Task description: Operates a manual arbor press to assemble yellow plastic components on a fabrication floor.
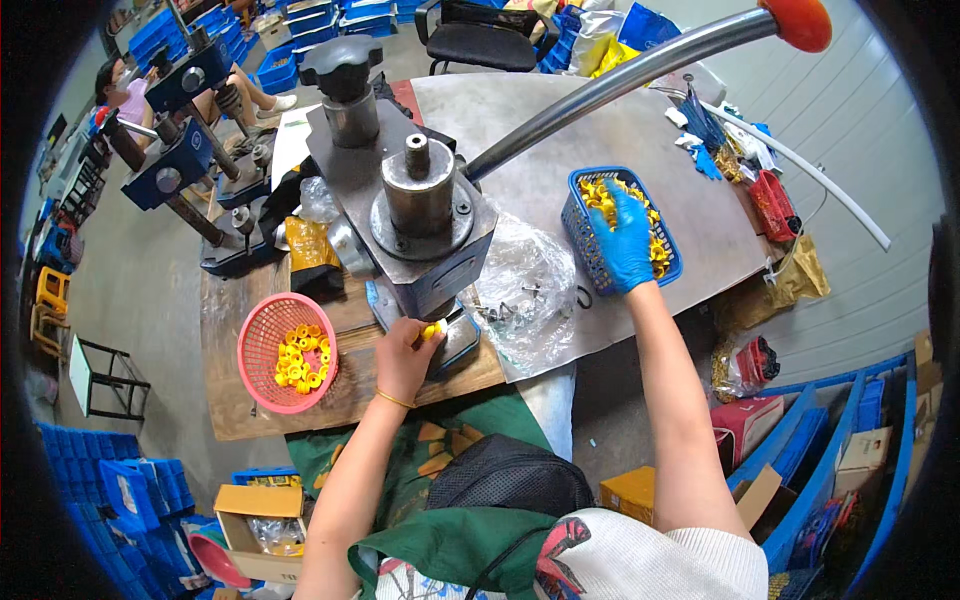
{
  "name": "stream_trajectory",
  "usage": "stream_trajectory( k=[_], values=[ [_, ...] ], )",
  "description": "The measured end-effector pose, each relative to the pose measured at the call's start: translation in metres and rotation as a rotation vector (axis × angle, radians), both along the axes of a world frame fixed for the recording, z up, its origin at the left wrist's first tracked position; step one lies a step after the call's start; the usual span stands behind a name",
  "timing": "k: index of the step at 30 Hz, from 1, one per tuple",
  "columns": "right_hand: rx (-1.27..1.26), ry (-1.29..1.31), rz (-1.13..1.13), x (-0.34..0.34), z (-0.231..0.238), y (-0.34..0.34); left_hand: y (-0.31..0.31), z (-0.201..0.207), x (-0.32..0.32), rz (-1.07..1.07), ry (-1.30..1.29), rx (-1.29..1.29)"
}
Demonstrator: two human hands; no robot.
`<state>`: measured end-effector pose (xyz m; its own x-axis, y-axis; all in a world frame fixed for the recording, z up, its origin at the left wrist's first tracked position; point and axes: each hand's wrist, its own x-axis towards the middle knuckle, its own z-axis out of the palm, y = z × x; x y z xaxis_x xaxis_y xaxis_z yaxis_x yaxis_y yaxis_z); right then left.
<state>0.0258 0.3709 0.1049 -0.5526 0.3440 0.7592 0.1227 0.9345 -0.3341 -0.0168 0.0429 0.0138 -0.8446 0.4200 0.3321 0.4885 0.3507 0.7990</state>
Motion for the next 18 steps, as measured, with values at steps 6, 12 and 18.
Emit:
stream_trajectory(
  k=[6, 12, 18],
  values=[
    [0.176, -1.05, 0.261, 0.001, -0.069, -0.073, -0.001, 0.019, 0.005, 0.014, -0.231, 0.16],
    [0.09, -0.731, 0.267, 0.0, -0.056, -0.088, -0.024, 0.002, 0.001, 0.152, -0.777, 0.42],
    [-0.624, -0.434, 0.682, -0.006, -0.049, -0.16, -0.021, -0.01, 0.007, 0.081, -1.083, 0.83]
  ],
)
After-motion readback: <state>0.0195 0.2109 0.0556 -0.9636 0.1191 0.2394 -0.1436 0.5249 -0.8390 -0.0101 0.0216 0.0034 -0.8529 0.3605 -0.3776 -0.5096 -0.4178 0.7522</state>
